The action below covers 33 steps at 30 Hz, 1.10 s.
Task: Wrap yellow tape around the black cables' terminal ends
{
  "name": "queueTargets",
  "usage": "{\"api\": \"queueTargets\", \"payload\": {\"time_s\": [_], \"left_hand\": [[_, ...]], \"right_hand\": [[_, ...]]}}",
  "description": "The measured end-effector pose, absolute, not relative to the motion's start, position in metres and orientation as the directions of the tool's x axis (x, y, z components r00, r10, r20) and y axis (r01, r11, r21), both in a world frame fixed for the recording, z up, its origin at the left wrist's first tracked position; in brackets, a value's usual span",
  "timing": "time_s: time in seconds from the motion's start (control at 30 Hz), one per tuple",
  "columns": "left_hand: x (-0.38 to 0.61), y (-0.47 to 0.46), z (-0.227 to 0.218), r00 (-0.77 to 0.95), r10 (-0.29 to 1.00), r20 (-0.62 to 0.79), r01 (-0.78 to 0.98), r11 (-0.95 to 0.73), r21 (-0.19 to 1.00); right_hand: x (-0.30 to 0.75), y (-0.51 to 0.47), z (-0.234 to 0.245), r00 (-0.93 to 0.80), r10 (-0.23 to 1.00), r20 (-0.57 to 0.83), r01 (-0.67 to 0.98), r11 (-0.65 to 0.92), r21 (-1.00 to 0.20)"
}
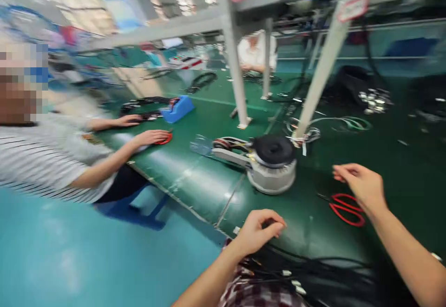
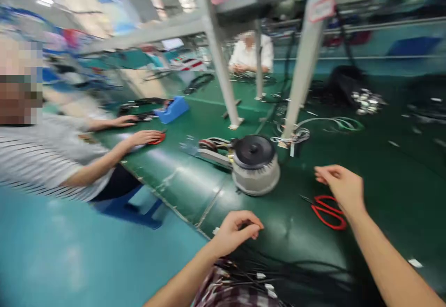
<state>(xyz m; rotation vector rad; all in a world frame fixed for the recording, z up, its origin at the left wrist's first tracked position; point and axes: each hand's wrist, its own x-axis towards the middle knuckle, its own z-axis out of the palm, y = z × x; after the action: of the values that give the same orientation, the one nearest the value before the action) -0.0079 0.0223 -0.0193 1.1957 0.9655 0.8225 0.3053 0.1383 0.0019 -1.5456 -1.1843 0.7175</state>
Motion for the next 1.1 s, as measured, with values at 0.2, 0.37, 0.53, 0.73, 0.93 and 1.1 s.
{"api": "queueTargets", "payload": {"time_s": [0.2, 0.37, 0.53, 0.73, 0.93, 1.1], "left_hand": [[-0.010, 0.032, -0.022, 0.426, 0.895, -0.134, 0.063, 0.119, 0.991], [-0.010, 0.030, -0.018, 0.412, 0.896, -0.163, 0.105, 0.132, 0.986], [-0.011, 0.033, -0.016, 0.419, 0.894, -0.158, 0.102, 0.127, 0.987], [-0.011, 0.029, -0.017, 0.429, 0.889, -0.161, 0.107, 0.127, 0.986], [-0.004, 0.032, -0.009, 0.393, 0.906, -0.155, 0.014, 0.163, 0.987], [-0.003, 0.028, 0.019, 0.270, 0.951, -0.152, -0.105, 0.186, 0.977]], "right_hand": [[0.313, 0.216, -0.009, 0.207, 0.971, 0.116, 0.454, 0.009, -0.891], [0.294, 0.268, -0.012, 0.143, 0.978, 0.154, 0.575, 0.044, -0.817], [0.291, 0.278, -0.023, 0.139, 0.984, 0.114, 0.625, 0.002, -0.780], [0.308, 0.241, -0.010, 0.117, 0.985, 0.130, 0.676, 0.017, -0.737], [0.319, 0.157, 0.015, 0.013, 0.979, 0.203, 0.810, 0.109, -0.576], [0.270, 0.073, 0.030, -0.196, 0.938, 0.285, 0.724, 0.334, -0.603]]}}
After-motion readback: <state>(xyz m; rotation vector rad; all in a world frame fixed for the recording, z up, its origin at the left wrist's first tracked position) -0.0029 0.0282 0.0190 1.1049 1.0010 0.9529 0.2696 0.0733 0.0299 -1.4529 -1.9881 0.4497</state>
